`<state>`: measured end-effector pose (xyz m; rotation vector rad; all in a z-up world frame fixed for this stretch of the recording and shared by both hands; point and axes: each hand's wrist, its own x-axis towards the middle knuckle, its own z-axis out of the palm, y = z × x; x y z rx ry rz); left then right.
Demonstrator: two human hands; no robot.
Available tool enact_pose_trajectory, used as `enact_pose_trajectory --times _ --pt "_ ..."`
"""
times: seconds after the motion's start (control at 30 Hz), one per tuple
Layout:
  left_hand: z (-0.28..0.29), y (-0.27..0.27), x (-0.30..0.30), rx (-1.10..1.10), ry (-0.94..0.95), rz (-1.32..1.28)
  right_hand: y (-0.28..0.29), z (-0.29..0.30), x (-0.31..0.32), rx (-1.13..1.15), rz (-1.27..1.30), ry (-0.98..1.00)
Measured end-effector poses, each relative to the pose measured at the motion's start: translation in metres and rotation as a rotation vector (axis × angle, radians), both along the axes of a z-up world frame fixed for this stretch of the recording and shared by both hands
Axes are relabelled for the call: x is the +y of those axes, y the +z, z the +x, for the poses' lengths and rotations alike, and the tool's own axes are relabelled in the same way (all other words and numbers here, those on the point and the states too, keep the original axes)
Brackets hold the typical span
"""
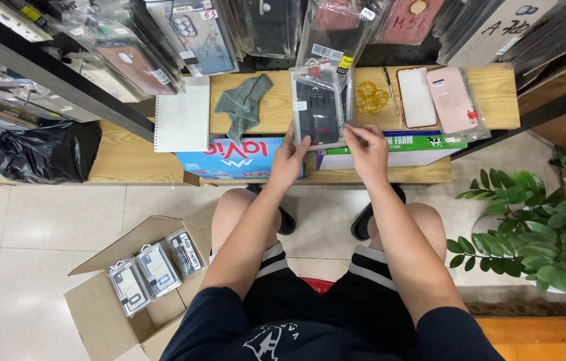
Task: The person wipes down several phone cases with a cloth, places them into plastic packaging, and then hangs the packaged cases onto a display rack.
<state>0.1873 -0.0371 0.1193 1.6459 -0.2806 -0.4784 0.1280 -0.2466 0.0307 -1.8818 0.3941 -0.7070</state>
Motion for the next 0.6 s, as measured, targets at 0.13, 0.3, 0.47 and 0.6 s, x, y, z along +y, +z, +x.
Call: enact_pose_trajectory --times 0.13,0.3,0.47,0.6 --pt "-0.003 0.012 -0.006 0.004 0.003 0.0 0.014 -0.002 0.002 -0.008 0.044 0.007" --pt "-0.007 0.018 -0.007 0.011 -0.056 -0.004 0.02 -0.002 -0.002 -0.044 0.073 -0.007" --pt "-0.004 0.009 -0.007 -0.027 -0.068 0.026 0.02 -0.002 -0.004 -0.06 0.085 -0.001" --pt "-0.005 0.011 -0.006 -0.019 -0.065 0.031 0.013 0.001 -0.006 -0.073 0.05 -0.007"
